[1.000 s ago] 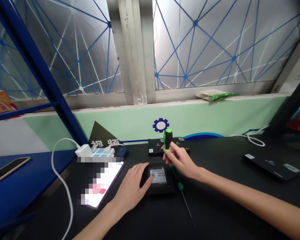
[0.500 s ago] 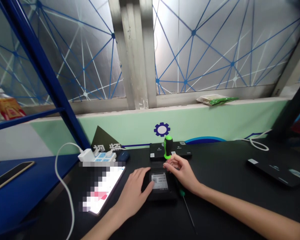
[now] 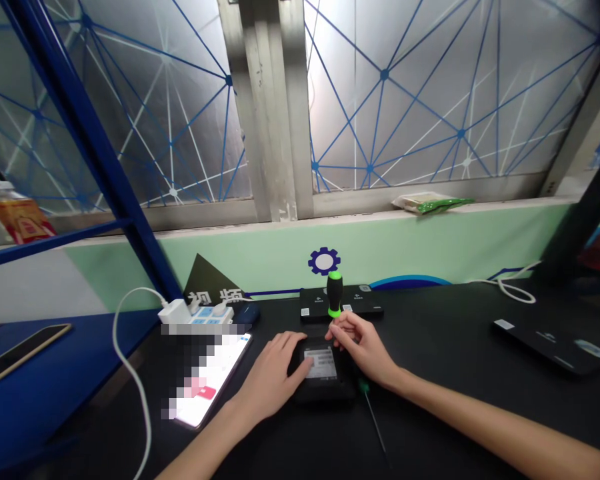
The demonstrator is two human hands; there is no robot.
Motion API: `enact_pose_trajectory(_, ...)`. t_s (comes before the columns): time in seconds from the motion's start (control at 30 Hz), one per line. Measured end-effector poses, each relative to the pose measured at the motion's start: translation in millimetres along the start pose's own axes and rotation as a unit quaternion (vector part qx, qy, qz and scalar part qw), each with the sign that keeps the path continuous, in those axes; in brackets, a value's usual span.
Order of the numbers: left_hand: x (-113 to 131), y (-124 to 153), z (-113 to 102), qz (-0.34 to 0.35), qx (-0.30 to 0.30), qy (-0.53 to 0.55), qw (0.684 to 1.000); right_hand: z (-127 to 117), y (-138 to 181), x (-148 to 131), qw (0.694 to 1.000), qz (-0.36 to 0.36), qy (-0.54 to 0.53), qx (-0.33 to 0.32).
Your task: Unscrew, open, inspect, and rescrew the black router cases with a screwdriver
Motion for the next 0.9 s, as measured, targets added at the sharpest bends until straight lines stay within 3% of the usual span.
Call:
enact_pose_trajectory(0.5,3.2,4.3,-3.6,0.014,-0.004,-0.002,1.0,-1.6,-5.4,14.0,0.998,0.048,-0.034,0.015)
enact_pose_trajectory(0.9,3.3,4.3,-4.2,0.007,-0.012,0.001,1.0,-2.4,-4.3,13.9,0.999,0.044,-0.018,-0.001)
Point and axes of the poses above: each hand's wrist, its own y-axis away from the middle knuckle, its own z-axis out of the palm, x = y × z, the point moved 2 cm from there along -y, towards the middle knuckle, and after that the axes turned 12 degrees about x, right-handed, at the moved point
